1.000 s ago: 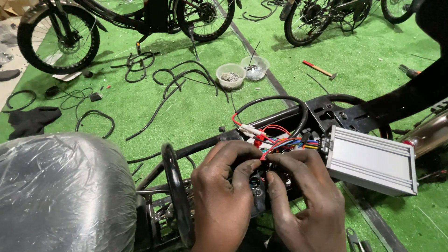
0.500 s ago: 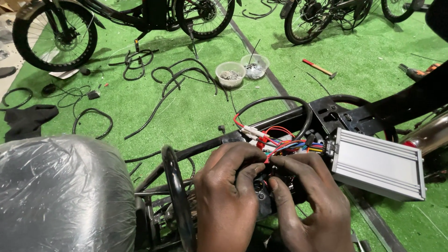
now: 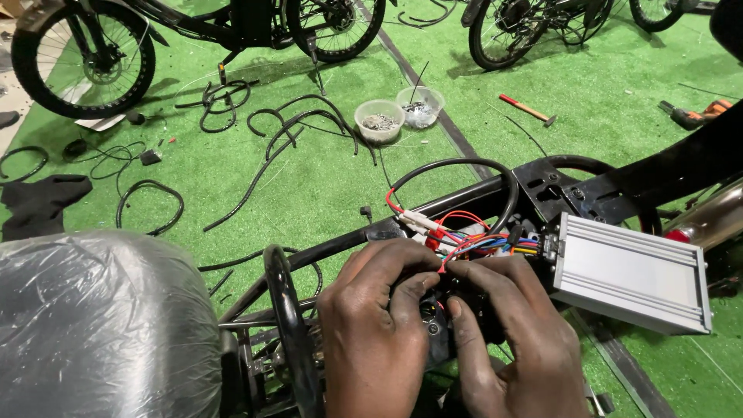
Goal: The person connects various colored wires to a control unit mounted on the frame of an electric bicycle. They manipulate the wires with their hands, organizing and securing the connections near the seat post.
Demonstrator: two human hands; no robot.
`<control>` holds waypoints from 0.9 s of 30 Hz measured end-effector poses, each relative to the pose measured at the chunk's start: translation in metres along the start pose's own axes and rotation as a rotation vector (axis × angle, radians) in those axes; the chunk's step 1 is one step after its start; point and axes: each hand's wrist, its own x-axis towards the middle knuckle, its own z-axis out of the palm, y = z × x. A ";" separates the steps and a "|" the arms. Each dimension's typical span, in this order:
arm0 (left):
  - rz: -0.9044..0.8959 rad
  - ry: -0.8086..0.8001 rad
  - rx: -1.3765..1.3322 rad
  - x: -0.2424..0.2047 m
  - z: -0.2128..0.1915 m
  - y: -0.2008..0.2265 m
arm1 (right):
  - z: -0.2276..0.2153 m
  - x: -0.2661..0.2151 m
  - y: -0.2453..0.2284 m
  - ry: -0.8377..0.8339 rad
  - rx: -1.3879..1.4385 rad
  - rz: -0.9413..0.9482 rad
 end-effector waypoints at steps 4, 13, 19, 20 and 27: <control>-0.018 0.003 0.022 -0.001 0.001 -0.002 | -0.003 0.003 -0.003 -0.019 0.014 0.072; -0.097 -0.020 -0.032 -0.004 0.000 0.005 | -0.011 0.004 -0.008 0.034 0.022 0.077; -0.067 -0.044 -0.045 -0.006 -0.002 0.009 | -0.011 -0.004 0.000 0.050 -0.041 0.027; -0.082 -0.047 -0.050 -0.007 -0.003 0.010 | -0.012 -0.004 -0.001 0.060 -0.028 0.011; -0.069 -0.070 -0.083 -0.009 -0.006 0.014 | -0.013 -0.004 -0.005 0.117 -0.002 -0.034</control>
